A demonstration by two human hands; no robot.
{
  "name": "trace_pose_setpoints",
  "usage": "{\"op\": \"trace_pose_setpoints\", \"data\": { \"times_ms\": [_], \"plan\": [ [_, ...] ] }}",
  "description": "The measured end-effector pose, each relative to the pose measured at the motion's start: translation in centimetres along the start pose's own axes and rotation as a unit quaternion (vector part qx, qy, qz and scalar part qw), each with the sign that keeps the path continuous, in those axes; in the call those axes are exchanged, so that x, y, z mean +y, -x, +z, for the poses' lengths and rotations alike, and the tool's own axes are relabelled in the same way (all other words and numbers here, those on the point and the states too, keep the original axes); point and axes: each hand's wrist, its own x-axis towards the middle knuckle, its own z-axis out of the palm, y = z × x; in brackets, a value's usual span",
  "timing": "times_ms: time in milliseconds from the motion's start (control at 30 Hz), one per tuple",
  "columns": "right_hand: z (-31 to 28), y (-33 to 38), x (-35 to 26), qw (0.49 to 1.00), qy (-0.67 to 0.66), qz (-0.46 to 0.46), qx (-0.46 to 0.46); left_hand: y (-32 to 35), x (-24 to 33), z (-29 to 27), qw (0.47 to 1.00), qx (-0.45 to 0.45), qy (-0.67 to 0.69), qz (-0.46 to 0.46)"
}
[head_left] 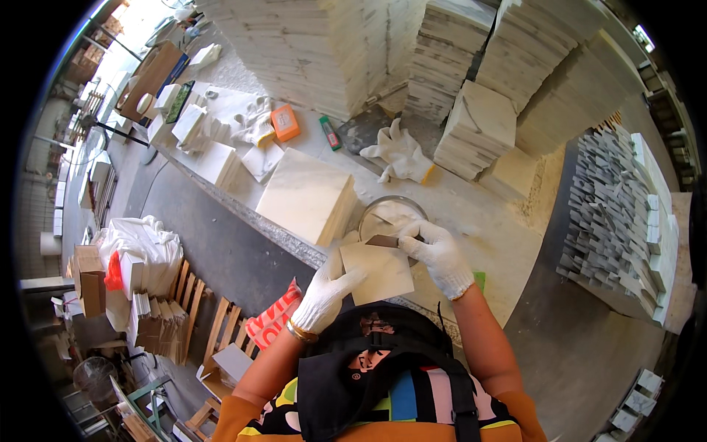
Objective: The person repeatedly picks up small white rectangular blocks, rubs their edges with a green abrasive block, and uses a metal putty knife to scrape and smooth the surfaces. Finished blocks are stacked on the workbench.
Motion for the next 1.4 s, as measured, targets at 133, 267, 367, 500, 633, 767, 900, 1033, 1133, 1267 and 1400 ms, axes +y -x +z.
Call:
{"op": "trace_pose_setpoints", "data": {
  "times_ms": [133, 267, 367, 500, 633, 767, 900, 1033, 1133, 1267, 1400],
  "plan": [
    [-0.4, -0.3, 1.1, 0.993, 0.086, -0.023, 0.075, -0.6, -0.8, -0.7, 1.000, 0.014, 0.026, 0.007],
    [-1.5, 0.2, 0.8, 0.960, 0.222, 0.014, 0.172, -0.2, -0.8, -0.5, 0.998, 0.043, 0.038, 0.020],
    [-1.8, 0.4, 2.7, 0.905, 0.382, -0.034, 0.185, -0.3, -1.2, -0.7, 0.998, 0.047, 0.012, 0.035],
    [-1.4, 0.6, 3.6, 0.858, 0.482, -0.038, 0.170, -0.3, -1.3, -0.6, 0.998, 0.059, 0.010, 0.036],
    [-1.1, 0.6, 3.5, 0.865, 0.486, 0.038, 0.123, -0.5, -1.5, -0.8, 0.996, 0.073, 0.004, 0.043],
    [-1.7, 0.7, 5.1, 0.927, 0.344, 0.085, 0.122, -0.6, -1.5, -0.7, 0.995, 0.092, -0.008, 0.023],
    [-1.9, 0.7, 3.8, 0.969, 0.133, 0.163, 0.133, -0.9, -1.6, -0.3, 0.993, 0.099, -0.006, 0.071],
    [-0.3, 1.0, 1.1, 0.975, 0.157, 0.060, 0.147, -1.1, -1.2, 0.1, 0.991, 0.111, 0.006, 0.073],
    [1.4, 1.0, 0.2, 0.935, 0.309, -0.090, 0.148, -1.5, -1.6, 0.2, 0.990, 0.111, 0.023, 0.082],
    [1.7, 1.6, -1.2, 0.887, 0.405, -0.149, 0.164, -2.1, -2.6, -0.6, 0.992, 0.097, -0.009, 0.080],
    [-0.2, 2.3, 0.2, 0.872, 0.444, -0.093, 0.184, -1.8, -1.9, -0.1, 0.990, 0.099, -0.032, 0.095]
  ]
}}
